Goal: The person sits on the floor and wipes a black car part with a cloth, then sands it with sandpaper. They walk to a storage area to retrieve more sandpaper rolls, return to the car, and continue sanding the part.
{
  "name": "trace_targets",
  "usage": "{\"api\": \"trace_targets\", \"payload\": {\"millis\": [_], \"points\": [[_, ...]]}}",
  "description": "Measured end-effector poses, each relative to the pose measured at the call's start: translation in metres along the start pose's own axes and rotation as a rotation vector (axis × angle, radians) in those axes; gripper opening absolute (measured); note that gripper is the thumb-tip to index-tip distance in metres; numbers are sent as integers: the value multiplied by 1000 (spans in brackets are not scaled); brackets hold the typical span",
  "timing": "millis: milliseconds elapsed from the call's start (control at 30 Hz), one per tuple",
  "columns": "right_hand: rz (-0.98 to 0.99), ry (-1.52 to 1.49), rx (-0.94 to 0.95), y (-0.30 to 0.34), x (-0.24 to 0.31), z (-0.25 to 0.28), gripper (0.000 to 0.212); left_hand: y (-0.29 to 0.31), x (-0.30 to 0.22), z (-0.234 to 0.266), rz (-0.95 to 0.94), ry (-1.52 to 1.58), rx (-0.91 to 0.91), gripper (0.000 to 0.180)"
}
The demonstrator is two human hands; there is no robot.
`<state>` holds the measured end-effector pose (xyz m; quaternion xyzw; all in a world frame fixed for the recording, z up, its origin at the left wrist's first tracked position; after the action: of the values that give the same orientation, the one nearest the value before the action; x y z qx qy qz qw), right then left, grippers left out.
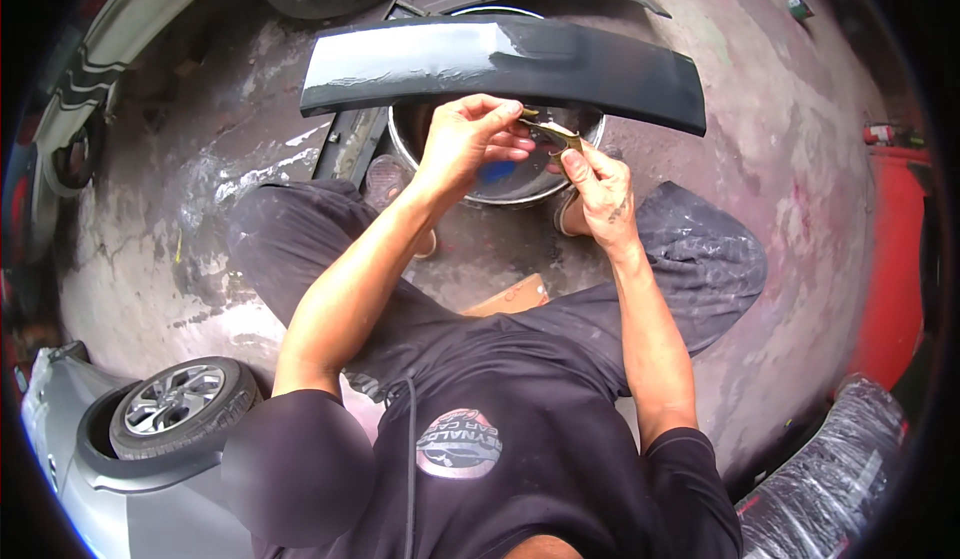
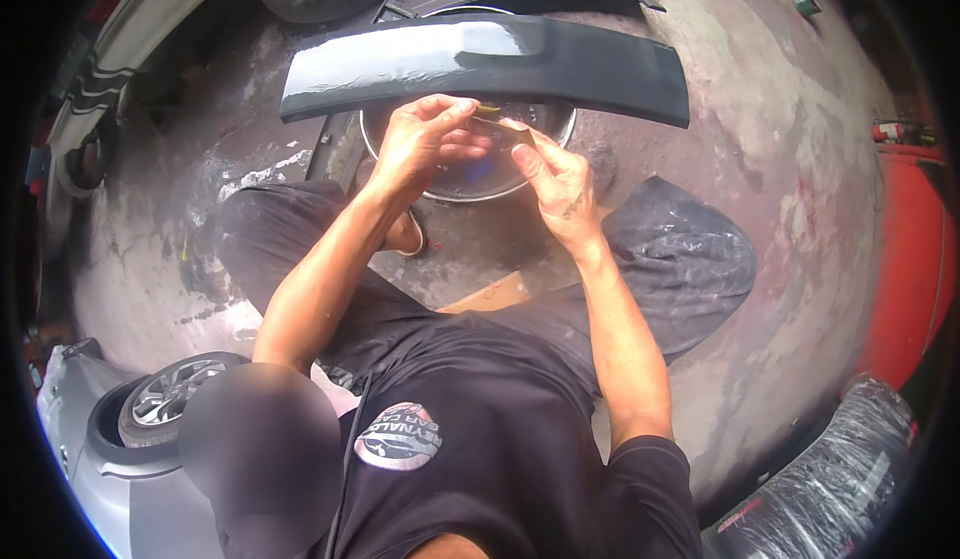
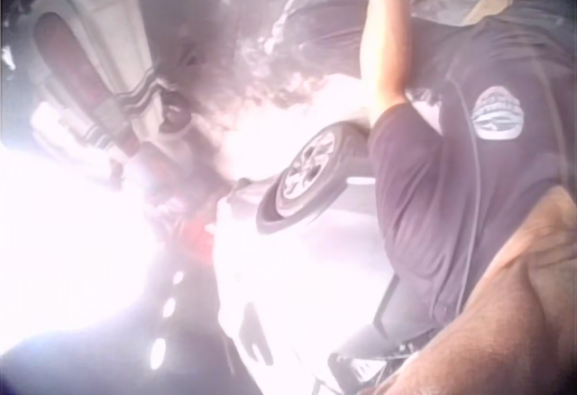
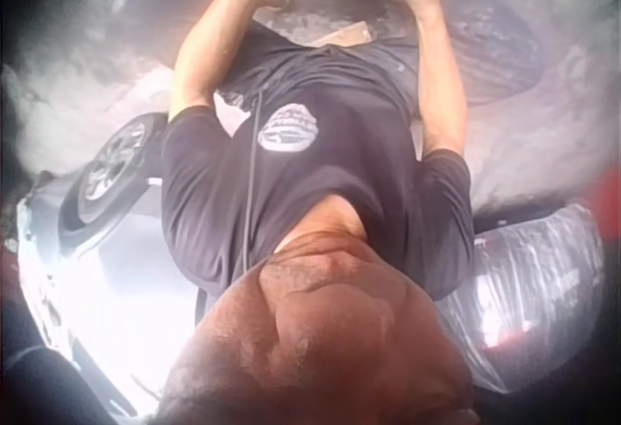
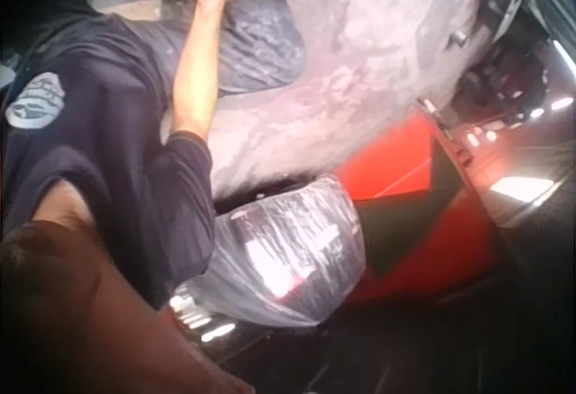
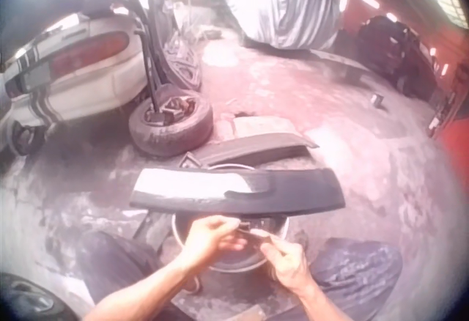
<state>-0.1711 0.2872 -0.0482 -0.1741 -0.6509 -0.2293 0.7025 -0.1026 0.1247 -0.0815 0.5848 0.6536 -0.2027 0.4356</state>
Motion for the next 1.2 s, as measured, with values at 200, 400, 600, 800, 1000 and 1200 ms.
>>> {"api": "trace_targets", "payload": {"millis": [200, 400, 600, 800, 1000, 1200], "points": [[-36, -594, -34, -7, -14, -8, 47, 6, -14, 1, -99, -99, -15, 26], [-45, -824, -190, -7, -31, 14, 48, 17, -18, -2, -89, -243, 16, 26], [-4, -791, -277, -3, -38, 31, 41, 22, -5, -5, 28, -368, 115, 28], [-7, -793, -254, -2, -36, 27, 40, 22, -4, -10, 63, -413, 154, 51], [6, -761, -230, -2, -33, 27, 39, 20, -1, -12, 46, -368, 169, 47], [-12, -729, -194, -2, -28, 20, 39, 19, 10, -2, 166, -158, 114, 48]]}}
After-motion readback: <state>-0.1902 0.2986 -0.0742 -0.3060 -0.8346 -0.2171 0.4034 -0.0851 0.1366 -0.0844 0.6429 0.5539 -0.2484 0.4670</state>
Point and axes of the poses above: each hand's wrist, its own y-axis away from the middle knuckle, its own z-axis out of the back of the hand, x = y × z, the point moved 10 cm from there along -y, towards the middle knuckle, and after that the axes turned 11 degrees about x, right-handed, at the moved point
